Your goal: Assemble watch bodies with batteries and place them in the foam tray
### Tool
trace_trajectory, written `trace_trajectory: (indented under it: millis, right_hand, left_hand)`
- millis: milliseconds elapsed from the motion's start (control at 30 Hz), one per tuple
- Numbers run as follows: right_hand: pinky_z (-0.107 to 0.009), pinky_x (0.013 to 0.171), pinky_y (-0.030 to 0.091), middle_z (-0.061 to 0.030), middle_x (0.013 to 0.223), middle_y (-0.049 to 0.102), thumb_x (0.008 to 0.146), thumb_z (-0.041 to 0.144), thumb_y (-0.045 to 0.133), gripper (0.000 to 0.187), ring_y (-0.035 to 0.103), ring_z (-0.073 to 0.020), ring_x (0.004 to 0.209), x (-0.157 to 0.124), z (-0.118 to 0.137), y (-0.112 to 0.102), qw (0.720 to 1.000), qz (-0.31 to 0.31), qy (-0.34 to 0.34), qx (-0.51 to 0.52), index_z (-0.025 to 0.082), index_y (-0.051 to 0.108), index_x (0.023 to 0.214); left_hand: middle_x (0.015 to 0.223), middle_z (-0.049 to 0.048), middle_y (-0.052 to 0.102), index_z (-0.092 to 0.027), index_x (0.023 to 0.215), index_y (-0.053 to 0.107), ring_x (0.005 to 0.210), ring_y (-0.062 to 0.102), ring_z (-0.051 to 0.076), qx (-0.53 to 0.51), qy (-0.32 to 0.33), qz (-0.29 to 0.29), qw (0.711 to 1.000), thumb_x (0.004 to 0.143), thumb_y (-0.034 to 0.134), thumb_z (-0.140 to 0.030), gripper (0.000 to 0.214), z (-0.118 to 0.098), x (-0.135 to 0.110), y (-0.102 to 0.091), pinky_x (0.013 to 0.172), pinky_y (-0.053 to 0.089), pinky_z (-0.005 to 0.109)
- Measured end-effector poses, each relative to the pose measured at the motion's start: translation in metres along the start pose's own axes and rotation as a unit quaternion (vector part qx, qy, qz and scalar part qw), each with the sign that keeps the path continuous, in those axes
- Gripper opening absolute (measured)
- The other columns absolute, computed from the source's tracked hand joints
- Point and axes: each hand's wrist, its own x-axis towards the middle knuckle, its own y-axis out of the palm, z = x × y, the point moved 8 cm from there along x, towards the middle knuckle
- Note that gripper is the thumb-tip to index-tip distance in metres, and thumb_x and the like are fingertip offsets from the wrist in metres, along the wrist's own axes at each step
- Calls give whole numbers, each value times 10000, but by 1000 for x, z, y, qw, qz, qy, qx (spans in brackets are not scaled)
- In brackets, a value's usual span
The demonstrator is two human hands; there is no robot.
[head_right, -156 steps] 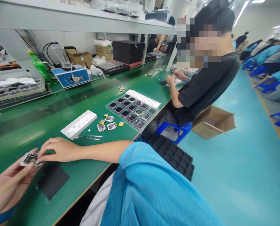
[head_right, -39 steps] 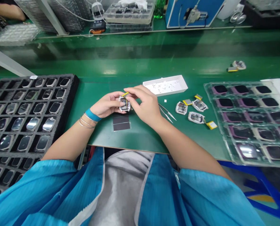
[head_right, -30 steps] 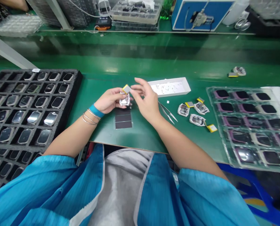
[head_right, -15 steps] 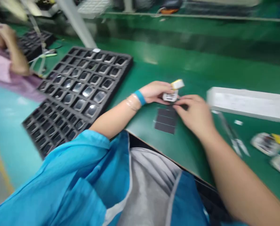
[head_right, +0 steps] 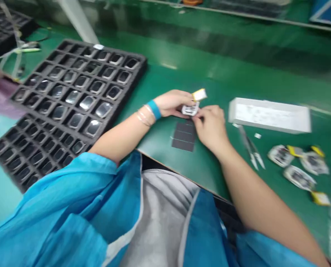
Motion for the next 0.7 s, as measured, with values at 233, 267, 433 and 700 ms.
trace_trajectory:
  millis: [233, 267, 433, 700]
  right_hand:
    - [-541, 1055, 439, -125, 1116, 608, 941, 283, 589, 72, 572, -312, 1125, -7, 26, -28, 1000, 9, 27, 0, 230, 622, 904]
    - [-530, 1056, 441, -117, 1109, 604, 941, 288, 596, 75, 573, -304, 1123, -6, 25, -31, 999, 3, 32, -1, 231, 633, 909]
    - [-519, 1036, 465, -89, 1052, 597, 864, 274, 714, 50, 574, -296, 1088, 1, 9, -15, 996, 22, 90, -11, 225, 706, 860]
    - [-593, 1030, 439, -112, 1082, 591, 871, 198, 676, 72, 535, -331, 1084, 4, 11, 3, 993, 57, 90, -44, 210, 676, 801]
  left_hand:
    - [857, 66, 725, -114, 824, 633, 1006, 730, 259, -23, 40, 63, 997, 754, 726, -102, 117, -1, 7, -2, 1062, 517, 573]
    - [872, 68, 730, -115, 838, 636, 995, 732, 252, -22, 36, 63, 997, 748, 735, -105, 134, -1, 6, -3, 1060, 518, 568]
    - [877, 76, 746, -118, 850, 639, 911, 741, 216, -20, 26, 51, 998, 751, 734, -92, 140, -2, 2, -3, 1045, 527, 544]
    - [862, 59, 739, -126, 849, 628, 919, 741, 224, -27, 25, 35, 999, 737, 743, -89, 165, -2, 2, -4, 1025, 542, 552]
